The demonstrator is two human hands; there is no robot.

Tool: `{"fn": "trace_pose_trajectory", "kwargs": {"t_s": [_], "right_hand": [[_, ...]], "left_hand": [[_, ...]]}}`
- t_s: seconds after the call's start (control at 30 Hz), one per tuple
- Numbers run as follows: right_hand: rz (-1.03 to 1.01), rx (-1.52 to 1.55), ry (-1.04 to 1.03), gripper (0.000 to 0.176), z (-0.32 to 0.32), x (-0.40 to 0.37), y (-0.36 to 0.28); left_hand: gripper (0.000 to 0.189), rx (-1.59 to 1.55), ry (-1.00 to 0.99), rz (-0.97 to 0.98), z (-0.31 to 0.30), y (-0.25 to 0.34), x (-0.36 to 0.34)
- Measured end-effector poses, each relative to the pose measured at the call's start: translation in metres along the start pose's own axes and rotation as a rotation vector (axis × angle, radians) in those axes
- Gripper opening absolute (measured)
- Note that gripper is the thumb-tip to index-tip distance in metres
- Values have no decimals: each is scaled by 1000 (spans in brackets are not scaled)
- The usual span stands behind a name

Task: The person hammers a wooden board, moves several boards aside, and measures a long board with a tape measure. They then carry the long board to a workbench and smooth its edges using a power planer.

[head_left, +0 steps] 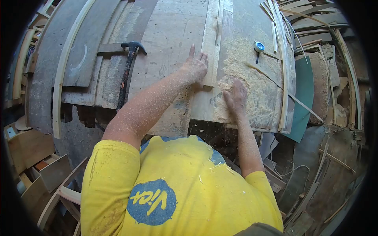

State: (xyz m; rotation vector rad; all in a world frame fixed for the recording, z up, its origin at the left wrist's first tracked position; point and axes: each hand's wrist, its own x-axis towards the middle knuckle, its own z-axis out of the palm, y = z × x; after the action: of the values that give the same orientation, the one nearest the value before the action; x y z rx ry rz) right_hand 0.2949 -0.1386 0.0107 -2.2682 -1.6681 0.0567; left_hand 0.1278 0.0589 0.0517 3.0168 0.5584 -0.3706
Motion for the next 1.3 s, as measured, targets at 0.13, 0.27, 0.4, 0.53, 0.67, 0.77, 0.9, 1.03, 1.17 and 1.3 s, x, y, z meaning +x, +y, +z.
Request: {"fn": "trace_pose_trajectory", "kwargs": {"t_s": [0.13,0.27,0.4,0.53,0.67,0.77,0.9,1.03,1.17,1.3], "right_hand": [[95,60,130,60,11,-9,20],[81,14,131,53,10,-6,18],[87,23,129,50,11,-5,20],[118,24,115,50,10,-4,17],[138,21,105,49,9,-1,14],[156,31,100,48,8,1,12],[150,32,108,46,10,3,16],[134,21,122,45,12,5,20],[145,42,110,46,10,6,20],[154,57,96,49,8,7,22]], "left_hand": [[104,-23,-27,-6,-11,-18,20],[109,5,-52,-20,-20,-35,42],[105,23,-71,-39,-28,-49,62],[102,29,-42,-48,-30,-65,82],[104,13,-34,-38,-33,-81,104],[108,-28,-25,-56,-27,-93,123],[103,-20,-24,-61,-32,-104,134],[101,5,-42,-49,-42,-119,151],[105,-16,-33,-63,-47,-139,178],[107,7,-39,-72,-56,-163,211]]}}
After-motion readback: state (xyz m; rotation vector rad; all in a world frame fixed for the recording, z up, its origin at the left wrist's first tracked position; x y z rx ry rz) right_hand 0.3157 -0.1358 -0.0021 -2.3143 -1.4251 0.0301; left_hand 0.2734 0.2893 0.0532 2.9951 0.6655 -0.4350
